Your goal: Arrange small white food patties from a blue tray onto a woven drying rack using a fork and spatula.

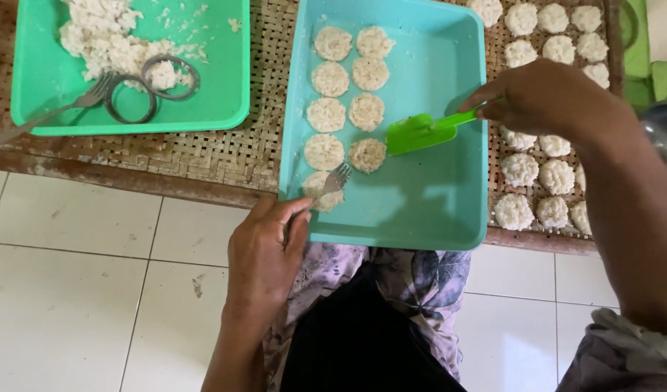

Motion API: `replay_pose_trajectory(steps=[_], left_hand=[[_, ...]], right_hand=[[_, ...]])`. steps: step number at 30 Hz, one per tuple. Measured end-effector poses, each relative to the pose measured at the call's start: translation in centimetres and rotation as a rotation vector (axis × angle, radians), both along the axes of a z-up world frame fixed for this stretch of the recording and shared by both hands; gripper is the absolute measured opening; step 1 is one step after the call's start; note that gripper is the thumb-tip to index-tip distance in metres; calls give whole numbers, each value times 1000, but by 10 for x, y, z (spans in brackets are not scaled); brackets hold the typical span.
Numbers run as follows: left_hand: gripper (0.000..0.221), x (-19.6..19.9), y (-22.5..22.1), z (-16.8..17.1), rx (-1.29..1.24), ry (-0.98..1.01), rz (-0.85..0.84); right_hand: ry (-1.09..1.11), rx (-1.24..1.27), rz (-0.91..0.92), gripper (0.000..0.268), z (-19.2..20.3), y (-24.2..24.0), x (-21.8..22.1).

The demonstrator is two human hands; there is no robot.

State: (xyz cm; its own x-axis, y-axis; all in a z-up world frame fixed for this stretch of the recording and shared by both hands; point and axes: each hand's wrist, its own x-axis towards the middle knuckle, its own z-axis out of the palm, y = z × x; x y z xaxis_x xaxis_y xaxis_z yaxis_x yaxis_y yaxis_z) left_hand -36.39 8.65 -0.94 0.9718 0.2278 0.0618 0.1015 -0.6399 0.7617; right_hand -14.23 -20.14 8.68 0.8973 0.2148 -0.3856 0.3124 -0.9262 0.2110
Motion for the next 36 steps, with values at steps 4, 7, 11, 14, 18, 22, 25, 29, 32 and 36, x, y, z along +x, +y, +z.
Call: replay_pose_trajectory(steps=[4, 7, 11, 14, 18, 22, 25, 29, 32, 36], left_hand=[[26, 2, 0, 5, 2, 65, 13], [23, 2, 1, 0, 8, -11, 11], [24, 6, 1, -3, -1, 32, 11], [22, 9, 0, -8, 22, -22, 2], [21, 9, 0, -4, 9, 52, 13], [22, 5, 7, -12, -25, -15, 1], [23, 4, 10, -17, -16, -16, -2], [24, 8, 9, -1, -19, -29, -37], [23, 17, 2, 18, 22, -84, -86], [24, 47, -16, 39, 44, -286, -178]], right_hand=[[-61, -95, 123, 31, -5, 11, -3], [-36, -183, 159, 31, -8, 19, -4], [-26, -192, 130, 31, -10, 37, -9], [15, -211, 140, 29, -20, 40, -10], [71, 63, 260, 28, -39, 31, -10], [216, 218, 158, 34, -41, 28, -17], [229, 461, 216, 31, -33, 13, -35], [115, 733, 233, 27, -44, -18, -39], [179, 677, -9, 32, -32, -37, -44], [112, 634, -129, 40, -19, -84, -40]])
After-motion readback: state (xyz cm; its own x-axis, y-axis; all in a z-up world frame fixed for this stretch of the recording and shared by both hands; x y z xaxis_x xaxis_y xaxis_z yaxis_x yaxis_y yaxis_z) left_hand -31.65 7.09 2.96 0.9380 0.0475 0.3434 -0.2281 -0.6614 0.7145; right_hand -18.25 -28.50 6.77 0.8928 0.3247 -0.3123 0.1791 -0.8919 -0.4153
